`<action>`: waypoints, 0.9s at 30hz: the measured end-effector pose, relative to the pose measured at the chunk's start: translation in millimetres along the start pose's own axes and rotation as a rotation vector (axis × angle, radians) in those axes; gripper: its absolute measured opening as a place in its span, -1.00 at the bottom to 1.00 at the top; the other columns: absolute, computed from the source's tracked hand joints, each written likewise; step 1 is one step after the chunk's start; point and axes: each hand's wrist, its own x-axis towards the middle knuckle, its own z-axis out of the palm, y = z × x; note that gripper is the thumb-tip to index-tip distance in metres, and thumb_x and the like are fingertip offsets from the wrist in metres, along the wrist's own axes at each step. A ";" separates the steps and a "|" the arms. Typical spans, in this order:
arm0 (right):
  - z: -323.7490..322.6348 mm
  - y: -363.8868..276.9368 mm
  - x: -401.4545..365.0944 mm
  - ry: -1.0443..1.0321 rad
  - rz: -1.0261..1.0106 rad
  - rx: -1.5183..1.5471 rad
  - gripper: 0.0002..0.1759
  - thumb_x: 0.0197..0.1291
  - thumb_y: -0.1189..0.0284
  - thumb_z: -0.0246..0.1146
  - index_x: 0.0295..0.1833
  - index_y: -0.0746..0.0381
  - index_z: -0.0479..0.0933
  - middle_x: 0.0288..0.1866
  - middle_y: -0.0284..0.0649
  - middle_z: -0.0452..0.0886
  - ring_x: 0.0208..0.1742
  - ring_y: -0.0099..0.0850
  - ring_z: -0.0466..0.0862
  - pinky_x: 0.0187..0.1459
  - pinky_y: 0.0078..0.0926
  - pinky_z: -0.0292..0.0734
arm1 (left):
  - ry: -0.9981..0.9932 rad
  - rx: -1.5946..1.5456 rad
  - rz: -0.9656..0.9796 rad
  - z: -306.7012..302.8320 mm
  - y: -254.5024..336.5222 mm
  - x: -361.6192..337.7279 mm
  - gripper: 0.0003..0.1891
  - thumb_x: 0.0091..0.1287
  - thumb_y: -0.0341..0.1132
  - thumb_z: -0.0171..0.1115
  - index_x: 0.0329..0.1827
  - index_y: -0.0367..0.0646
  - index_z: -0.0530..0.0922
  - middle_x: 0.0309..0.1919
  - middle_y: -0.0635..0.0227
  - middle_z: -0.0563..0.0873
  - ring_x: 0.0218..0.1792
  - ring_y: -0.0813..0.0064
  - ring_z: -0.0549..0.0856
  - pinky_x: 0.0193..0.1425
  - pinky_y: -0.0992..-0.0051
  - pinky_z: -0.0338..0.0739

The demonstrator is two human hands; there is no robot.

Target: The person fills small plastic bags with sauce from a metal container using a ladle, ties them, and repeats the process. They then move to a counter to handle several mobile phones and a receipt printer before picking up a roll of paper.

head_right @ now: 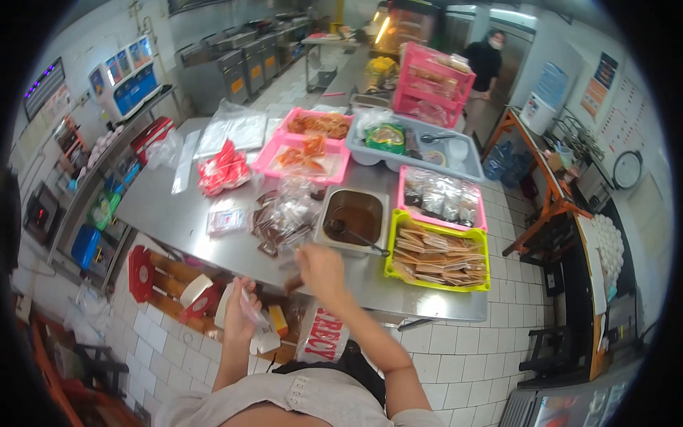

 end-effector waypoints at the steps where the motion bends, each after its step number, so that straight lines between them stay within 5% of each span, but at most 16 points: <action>1: 7.9 8.2 18.1 0.033 -0.029 -0.051 -0.95 -0.03 0.54 0.17 -0.44 0.29 0.51 -0.45 -0.01 0.56 -0.37 -0.05 0.57 -0.34 -0.15 0.44 | -0.025 -0.127 -0.098 -19.2 -3.2 8.6 -0.74 0.32 -0.27 0.12 0.00 -0.17 0.40 -0.27 0.40 0.59 -0.51 0.64 0.44 -0.40 0.63 0.38; 4: 20.7 21.8 63.2 0.038 -0.079 -0.243 -0.89 -0.01 0.47 0.19 -0.38 0.28 0.56 -0.42 -0.02 0.58 -0.33 -0.08 0.58 -0.30 -0.16 0.46 | 0.013 -0.142 -0.104 -31.8 -10.9 5.5 -0.72 0.32 -0.35 0.09 0.05 -0.20 0.36 -0.20 0.33 0.58 -0.39 0.55 0.53 -0.26 0.56 0.49; 8: 36.8 5.3 41.4 -0.159 -0.110 -0.011 -0.74 -0.07 0.36 0.30 -0.25 0.27 0.60 -0.38 -0.08 0.61 -0.30 -0.16 0.61 -0.20 -0.31 0.49 | 0.058 -0.222 -0.035 -30.9 -20.5 2.0 -0.62 0.28 -0.48 0.09 0.16 -0.28 0.32 -0.02 0.20 0.57 -0.08 0.40 0.61 0.05 0.39 0.54; 12: 41.3 -45.8 -27.3 -0.511 -0.037 0.264 -0.69 -0.14 0.39 0.42 -0.29 0.31 0.53 -0.42 -0.11 0.59 -0.40 -0.30 0.59 -0.33 -0.43 0.47 | 0.028 -0.246 0.010 -26.6 -15.8 -6.6 -0.61 0.25 -0.47 0.15 0.15 -0.32 0.36 -0.02 0.21 0.60 -0.05 0.38 0.62 0.05 0.39 0.54; 14: 50.3 -49.0 -46.7 -0.454 0.140 0.402 -0.77 -0.06 0.48 0.36 -0.28 0.35 0.53 -0.44 -0.15 0.61 -0.42 -0.44 0.60 -0.37 -0.51 0.47 | -0.104 -0.114 -0.051 -27.9 -20.8 -8.3 -0.64 0.22 -0.45 0.21 0.08 -0.32 0.44 -0.09 0.27 0.64 -0.08 0.40 0.63 0.02 0.42 0.53; 16: 55.3 -42.0 -51.3 -0.384 0.106 0.435 -0.85 0.07 0.52 0.27 -0.26 0.37 0.53 -0.46 -0.24 0.60 -0.45 -0.55 0.55 -0.40 -0.61 0.46 | -0.147 0.059 0.149 -18.1 -12.2 -21.1 -0.65 0.20 -0.45 0.22 0.06 -0.30 0.46 -0.10 0.28 0.64 -0.06 0.42 0.62 0.01 0.43 0.52; 20: 45.3 -46.3 -44.2 -0.300 0.205 0.544 -0.80 0.26 0.45 0.11 -0.26 0.38 0.54 -0.40 -0.25 0.55 -0.44 -0.56 0.50 -0.35 -0.62 0.50 | -0.158 -0.219 0.237 -15.7 -29.1 -16.5 -0.73 0.28 -0.44 0.10 0.04 -0.26 0.45 -0.11 0.27 0.63 -0.03 0.43 0.60 0.01 0.48 0.51; 24: 34.3 -30.2 -33.8 -0.256 0.193 0.550 -0.79 0.25 0.43 0.13 -0.23 0.39 0.53 -0.36 -0.21 0.56 -0.38 -0.52 0.53 -0.32 -0.60 0.51 | 0.312 -0.366 0.392 -12.4 -28.1 -13.8 -0.76 0.33 -0.37 0.06 0.02 -0.19 0.38 -0.30 0.37 0.58 -0.26 0.50 0.59 -0.13 0.51 0.51; 26: 44.8 -31.9 -39.2 -0.294 0.038 0.502 -0.80 0.23 0.44 0.16 -0.16 0.39 0.51 -0.38 -0.22 0.55 -0.32 -0.50 0.56 -0.25 -0.59 0.51 | 0.251 -0.296 0.367 -10.1 -27.1 -23.4 -0.79 0.34 -0.30 0.08 -0.06 -0.21 0.43 -0.36 0.41 0.54 -0.32 0.60 0.53 -0.19 0.56 0.46; 27: 46.6 -34.0 -42.1 -0.315 0.007 0.480 -0.81 0.22 0.47 0.16 -0.16 0.39 0.51 -0.37 -0.21 0.56 -0.29 -0.49 0.57 -0.22 -0.59 0.50 | 0.266 0.096 0.556 -12.5 -33.9 -19.9 -0.80 0.34 -0.27 0.10 -0.11 -0.21 0.46 -0.37 0.43 0.53 -0.33 0.64 0.51 -0.20 0.58 0.44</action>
